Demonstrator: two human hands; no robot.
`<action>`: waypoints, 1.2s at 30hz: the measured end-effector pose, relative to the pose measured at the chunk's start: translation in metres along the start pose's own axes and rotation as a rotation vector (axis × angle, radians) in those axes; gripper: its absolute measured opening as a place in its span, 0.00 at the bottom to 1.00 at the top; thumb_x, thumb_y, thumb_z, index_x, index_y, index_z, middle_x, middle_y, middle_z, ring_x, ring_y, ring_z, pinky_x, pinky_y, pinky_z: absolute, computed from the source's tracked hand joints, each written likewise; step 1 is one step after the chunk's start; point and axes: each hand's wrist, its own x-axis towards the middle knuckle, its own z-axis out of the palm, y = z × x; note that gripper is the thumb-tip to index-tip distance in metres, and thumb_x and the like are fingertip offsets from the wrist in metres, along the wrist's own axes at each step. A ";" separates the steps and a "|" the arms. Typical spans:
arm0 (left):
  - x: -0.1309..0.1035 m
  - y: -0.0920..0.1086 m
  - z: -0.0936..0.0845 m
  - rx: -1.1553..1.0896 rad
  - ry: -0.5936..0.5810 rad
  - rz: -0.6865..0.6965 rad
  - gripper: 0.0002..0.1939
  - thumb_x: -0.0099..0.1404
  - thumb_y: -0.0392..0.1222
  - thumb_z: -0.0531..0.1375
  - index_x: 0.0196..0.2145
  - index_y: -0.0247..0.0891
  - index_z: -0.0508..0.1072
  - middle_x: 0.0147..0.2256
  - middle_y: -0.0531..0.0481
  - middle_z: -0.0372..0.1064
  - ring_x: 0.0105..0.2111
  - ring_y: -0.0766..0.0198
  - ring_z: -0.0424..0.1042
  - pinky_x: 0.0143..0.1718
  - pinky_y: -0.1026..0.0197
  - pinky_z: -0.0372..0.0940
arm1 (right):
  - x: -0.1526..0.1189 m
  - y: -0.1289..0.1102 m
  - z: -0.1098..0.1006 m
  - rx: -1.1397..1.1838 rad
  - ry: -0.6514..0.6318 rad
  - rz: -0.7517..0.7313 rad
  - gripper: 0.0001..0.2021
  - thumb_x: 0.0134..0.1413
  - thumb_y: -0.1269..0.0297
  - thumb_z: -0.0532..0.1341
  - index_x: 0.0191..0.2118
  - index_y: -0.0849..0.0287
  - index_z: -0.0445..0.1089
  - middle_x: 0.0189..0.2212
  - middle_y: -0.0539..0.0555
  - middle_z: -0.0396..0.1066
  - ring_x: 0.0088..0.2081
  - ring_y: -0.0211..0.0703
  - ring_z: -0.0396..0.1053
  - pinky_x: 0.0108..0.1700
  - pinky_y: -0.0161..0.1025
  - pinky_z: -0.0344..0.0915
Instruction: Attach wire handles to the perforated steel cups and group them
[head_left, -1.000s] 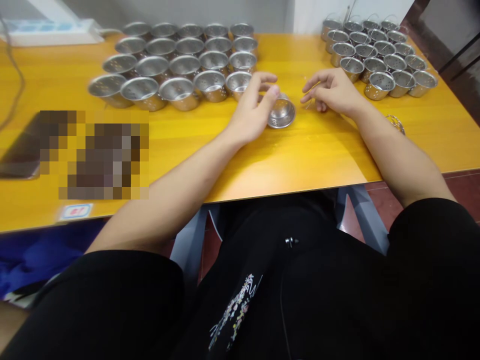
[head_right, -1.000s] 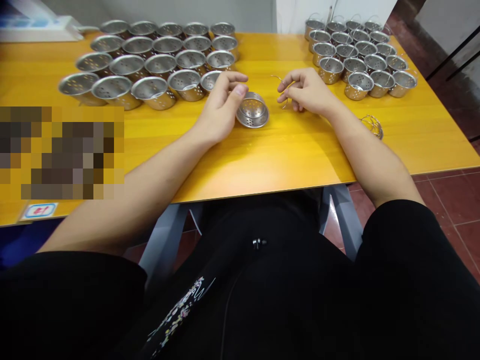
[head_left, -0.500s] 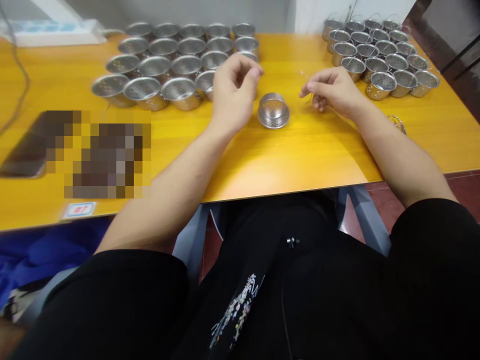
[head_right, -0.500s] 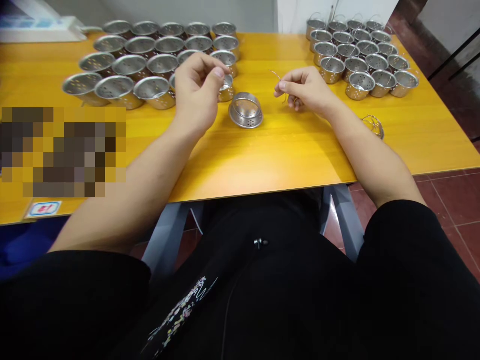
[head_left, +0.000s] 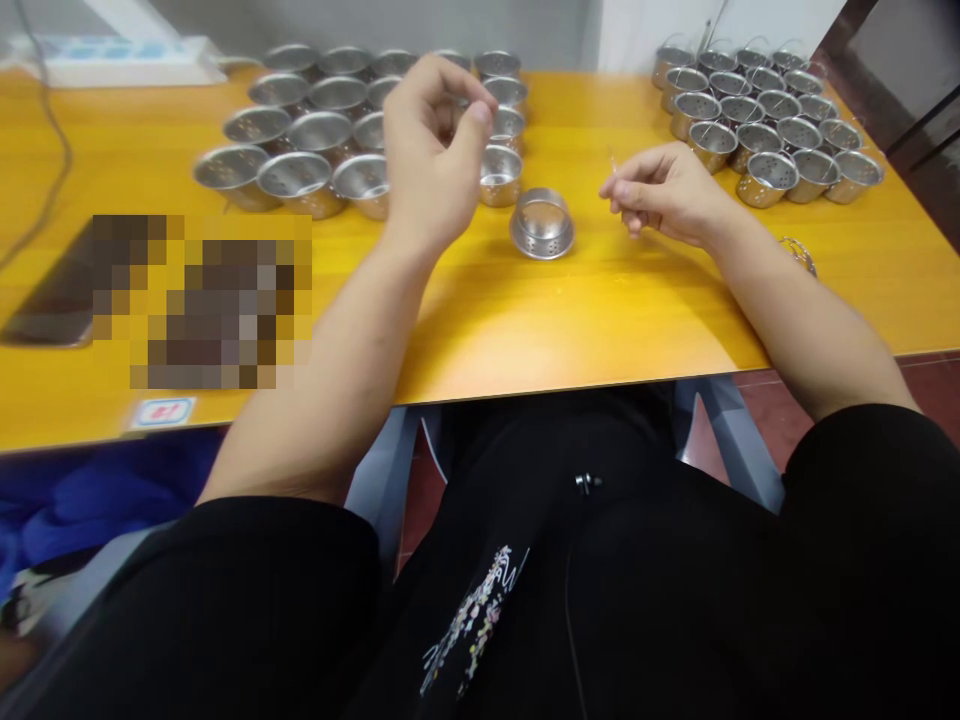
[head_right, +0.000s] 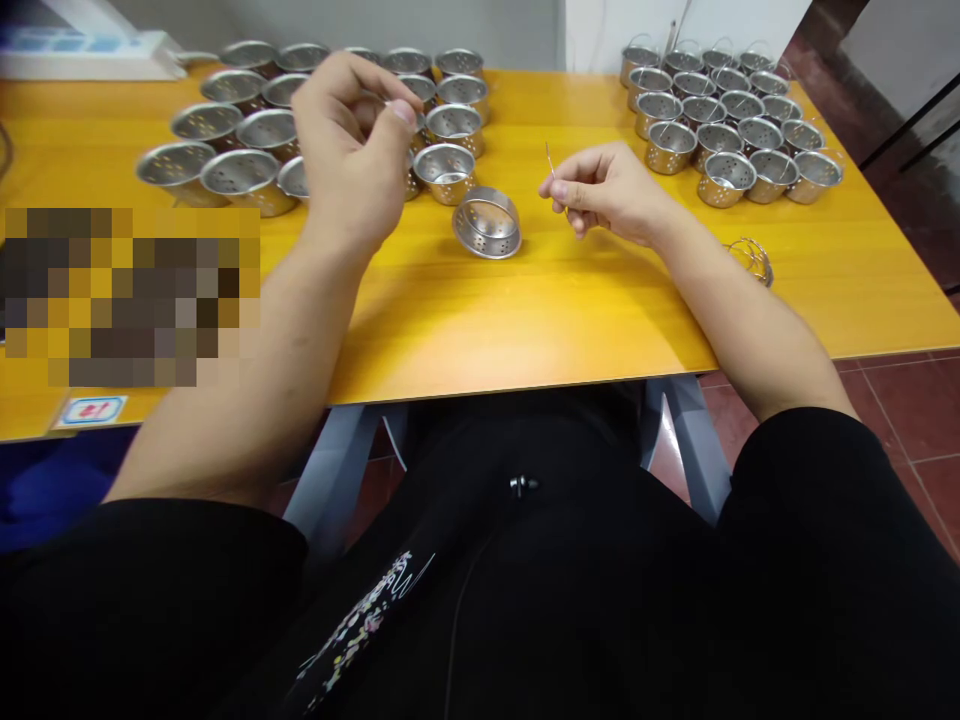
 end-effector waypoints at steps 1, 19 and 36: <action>0.001 -0.002 0.001 -0.018 0.072 -0.006 0.08 0.88 0.60 0.69 0.47 0.63 0.86 0.34 0.52 0.74 0.28 0.52 0.58 0.32 0.45 0.51 | -0.002 -0.003 0.003 0.006 -0.030 0.016 0.13 0.67 0.66 0.90 0.37 0.54 0.89 0.32 0.49 0.86 0.25 0.36 0.75 0.32 0.33 0.81; 0.008 -0.001 0.035 -0.129 0.207 0.095 0.21 0.72 0.74 0.76 0.36 0.57 0.90 0.21 0.55 0.66 0.19 0.61 0.45 0.21 0.45 0.47 | -0.024 -0.007 0.066 0.096 -0.223 0.273 0.20 0.64 0.60 0.96 0.41 0.60 0.87 0.37 0.58 0.92 0.39 0.50 0.95 0.36 0.30 0.89; 0.005 0.044 0.023 -0.086 0.048 -0.028 0.09 0.71 0.58 0.71 0.35 0.56 0.86 0.24 0.53 0.70 0.21 0.58 0.55 0.26 0.46 0.53 | -0.049 -0.002 0.095 0.245 -0.207 0.265 0.19 0.67 0.59 0.94 0.40 0.58 0.87 0.39 0.58 0.93 0.38 0.45 0.94 0.39 0.28 0.89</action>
